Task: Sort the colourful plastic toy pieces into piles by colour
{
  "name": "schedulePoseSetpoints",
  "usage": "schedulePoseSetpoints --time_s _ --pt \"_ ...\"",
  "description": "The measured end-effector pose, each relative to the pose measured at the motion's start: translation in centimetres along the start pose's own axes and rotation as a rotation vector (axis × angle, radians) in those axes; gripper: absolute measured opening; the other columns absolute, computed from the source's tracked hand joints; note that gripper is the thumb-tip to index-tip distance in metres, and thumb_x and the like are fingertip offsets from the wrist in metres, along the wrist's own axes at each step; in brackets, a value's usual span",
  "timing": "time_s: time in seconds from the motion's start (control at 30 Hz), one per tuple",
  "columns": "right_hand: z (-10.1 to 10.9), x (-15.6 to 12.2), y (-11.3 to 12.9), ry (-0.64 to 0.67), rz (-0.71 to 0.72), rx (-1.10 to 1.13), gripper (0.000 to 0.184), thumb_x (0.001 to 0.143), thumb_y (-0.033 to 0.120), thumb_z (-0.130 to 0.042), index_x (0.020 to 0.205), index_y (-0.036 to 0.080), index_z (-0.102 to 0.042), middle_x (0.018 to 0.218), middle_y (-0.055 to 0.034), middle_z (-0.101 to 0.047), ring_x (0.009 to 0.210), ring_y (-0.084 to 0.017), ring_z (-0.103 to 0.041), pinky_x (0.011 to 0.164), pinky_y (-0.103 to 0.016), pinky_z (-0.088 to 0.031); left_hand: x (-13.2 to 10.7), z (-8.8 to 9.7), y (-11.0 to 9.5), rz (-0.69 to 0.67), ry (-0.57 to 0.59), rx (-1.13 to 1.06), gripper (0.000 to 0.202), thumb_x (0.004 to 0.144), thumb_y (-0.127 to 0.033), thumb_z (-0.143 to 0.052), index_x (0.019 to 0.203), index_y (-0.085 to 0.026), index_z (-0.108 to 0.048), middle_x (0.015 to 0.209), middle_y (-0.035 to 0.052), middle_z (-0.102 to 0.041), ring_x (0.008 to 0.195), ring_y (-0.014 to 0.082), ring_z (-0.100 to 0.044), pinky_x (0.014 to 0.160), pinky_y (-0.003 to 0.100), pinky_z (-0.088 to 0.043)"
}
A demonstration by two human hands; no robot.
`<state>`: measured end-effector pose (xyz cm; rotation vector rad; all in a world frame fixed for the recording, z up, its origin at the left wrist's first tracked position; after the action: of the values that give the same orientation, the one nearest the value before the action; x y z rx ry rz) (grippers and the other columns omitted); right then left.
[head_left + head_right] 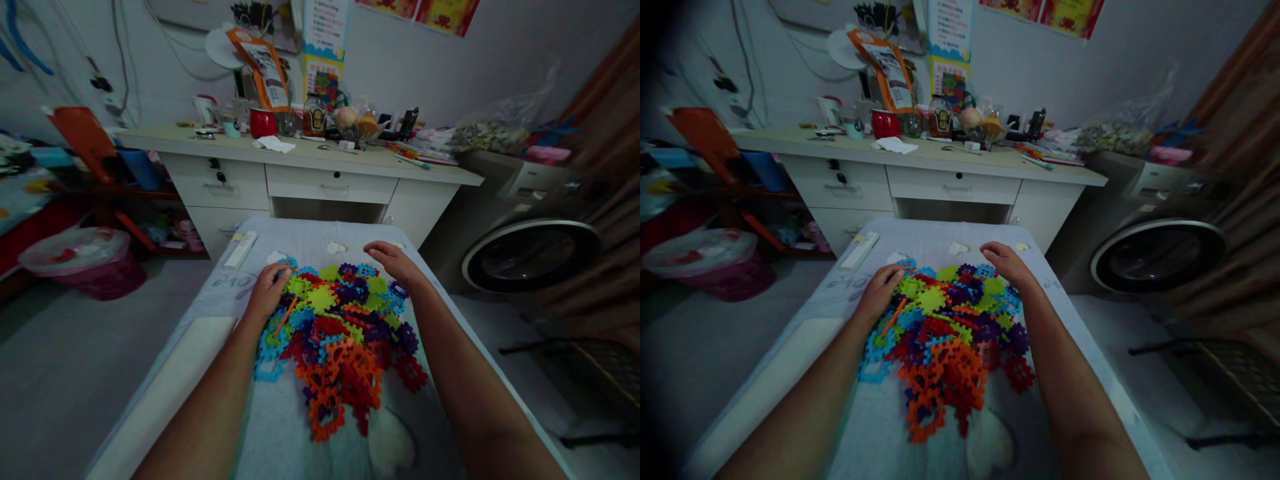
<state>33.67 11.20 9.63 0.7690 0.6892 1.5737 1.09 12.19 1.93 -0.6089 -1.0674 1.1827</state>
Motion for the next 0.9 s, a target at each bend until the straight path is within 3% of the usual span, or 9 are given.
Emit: schedulePoseSetpoints --time_s 0.1,0.17,0.23,0.43,0.6,0.77,0.9 --pt "1.8 -1.0 -5.0 -0.167 -0.178 -0.343 0.036 0.092 0.033 -0.048 0.117 0.013 -0.062 0.132 -0.0176 -0.06 0.127 -0.028 -0.052 0.11 -0.044 -0.036 0.1 0.0 0.2 -0.006 -0.016 0.049 0.044 0.084 -0.056 -0.05 0.097 -0.02 -0.07 0.116 0.0094 -0.065 0.116 0.0245 -0.057 0.11 0.043 -0.039" --pt "1.4 -1.8 -7.1 -0.126 -0.239 -0.451 0.039 0.093 0.034 -0.047 0.12 0.011 -0.062 0.132 -0.0196 -0.059 0.128 -0.029 -0.052 0.111 -0.044 -0.036 0.2 -0.2 0.3 -0.007 -0.007 0.068 0.045 0.084 -0.057 -0.049 0.098 -0.02 -0.07 0.118 0.0099 -0.064 0.118 0.025 -0.056 0.111 0.043 -0.039" --pt "0.1 -2.3 -7.8 -0.029 -0.208 -0.447 0.038 0.094 0.034 -0.044 0.117 0.012 -0.064 0.127 -0.018 -0.063 0.123 -0.028 -0.055 0.109 -0.043 -0.038 0.2 -0.3 0.3 -0.011 0.004 0.085 0.045 0.084 -0.056 -0.048 0.099 -0.02 -0.07 0.118 0.01 -0.064 0.118 0.0255 -0.056 0.11 0.043 -0.039" --pt "-2.6 -3.5 -5.0 0.06 -0.128 0.031 0.043 0.094 0.039 -0.044 0.132 0.022 -0.054 0.122 -0.006 -0.067 0.111 -0.021 -0.062 0.1 -0.038 -0.048 0.1 -0.4 0.2 -0.032 0.013 0.118 0.042 0.086 -0.055 -0.048 0.099 -0.021 -0.07 0.116 0.0084 -0.066 0.115 0.0249 -0.058 0.109 0.042 -0.041" --pt "-3.5 -4.6 -0.8 0.278 -0.004 0.309 0.044 0.084 0.034 -0.06 0.127 0.022 -0.058 0.128 -0.0063 -0.065 0.118 -0.021 -0.059 0.104 -0.038 -0.045 0.0 -0.4 0.1 -0.02 0.026 0.108 0.045 0.086 -0.056 -0.047 0.098 -0.02 -0.069 0.116 0.009 -0.066 0.114 0.0246 -0.059 0.108 0.041 -0.041" --pt "-1.8 -4.7 0.4 0.237 0.068 0.339 0.044 0.082 0.032 -0.064 0.124 0.022 -0.059 0.124 -0.0088 -0.067 0.115 -0.021 -0.061 0.102 -0.04 -0.046 0.0 -0.5 0.4 -0.005 0.025 0.1 0.045 0.085 -0.057 -0.047 0.098 -0.02 -0.069 0.116 0.0093 -0.066 0.113 0.0252 -0.059 0.108 0.042 -0.041" --pt "-1.0 -4.2 -1.3 0.104 0.014 0.031 0.032 0.081 0.026 -0.062 0.112 0.019 -0.065 0.114 -0.0087 -0.069 0.101 -0.021 -0.065 0.092 -0.038 -0.051 0.0 -0.5 0.5 -0.005 0.024 0.102 0.046 0.085 -0.057 -0.046 0.099 -0.019 -0.068 0.117 0.0098 -0.065 0.114 0.0252 -0.059 0.108 0.042 -0.041"
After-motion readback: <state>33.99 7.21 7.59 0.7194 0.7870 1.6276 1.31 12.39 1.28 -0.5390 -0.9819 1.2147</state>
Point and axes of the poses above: each hand's wrist, its own x-axis towards the middle knuckle, its own z-axis out of the back of the hand, y = z × x, the point moved 7 cm from there along x, towards the middle knuckle
